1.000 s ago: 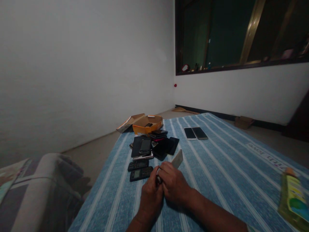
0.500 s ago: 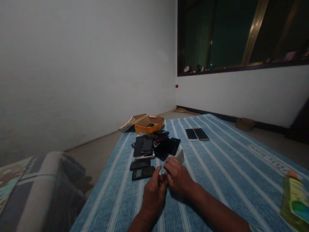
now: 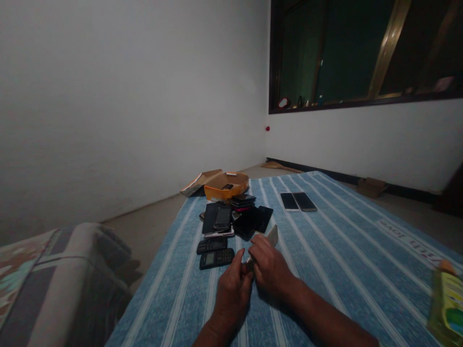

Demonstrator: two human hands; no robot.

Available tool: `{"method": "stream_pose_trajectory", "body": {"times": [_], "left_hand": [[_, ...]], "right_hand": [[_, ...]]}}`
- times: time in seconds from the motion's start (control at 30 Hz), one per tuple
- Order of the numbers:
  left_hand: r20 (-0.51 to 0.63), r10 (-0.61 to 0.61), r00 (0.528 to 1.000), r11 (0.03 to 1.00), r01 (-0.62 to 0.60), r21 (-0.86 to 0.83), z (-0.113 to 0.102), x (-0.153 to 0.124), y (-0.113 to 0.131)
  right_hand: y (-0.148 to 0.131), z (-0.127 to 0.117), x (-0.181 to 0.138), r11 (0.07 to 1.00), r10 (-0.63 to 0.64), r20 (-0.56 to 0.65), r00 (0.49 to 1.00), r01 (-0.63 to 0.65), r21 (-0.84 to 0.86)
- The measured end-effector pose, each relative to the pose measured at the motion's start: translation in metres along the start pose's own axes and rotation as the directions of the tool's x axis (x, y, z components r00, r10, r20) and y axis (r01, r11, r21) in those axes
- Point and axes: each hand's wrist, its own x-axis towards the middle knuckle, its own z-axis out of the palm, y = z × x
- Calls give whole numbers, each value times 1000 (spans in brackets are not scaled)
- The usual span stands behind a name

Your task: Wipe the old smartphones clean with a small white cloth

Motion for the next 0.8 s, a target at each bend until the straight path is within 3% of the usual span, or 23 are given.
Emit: {"method": "stream_pose_trajectory", "body": {"times": [0.17, 0.37, 0.8], "left_hand": [[7, 14, 1000, 1000, -15, 13, -1, -2, 1], [29, 5, 1000, 1000, -6, 18, 1, -2, 0], [-68, 220, 973, 972, -213, 102, 10, -17, -20]], "right_hand": [[-16, 5, 0, 1000, -4, 39, 999, 4, 7], [-9, 2, 2, 1000, 26, 52, 998, -26, -14], [8, 16, -12, 994, 21, -120, 993, -33, -100]]}}
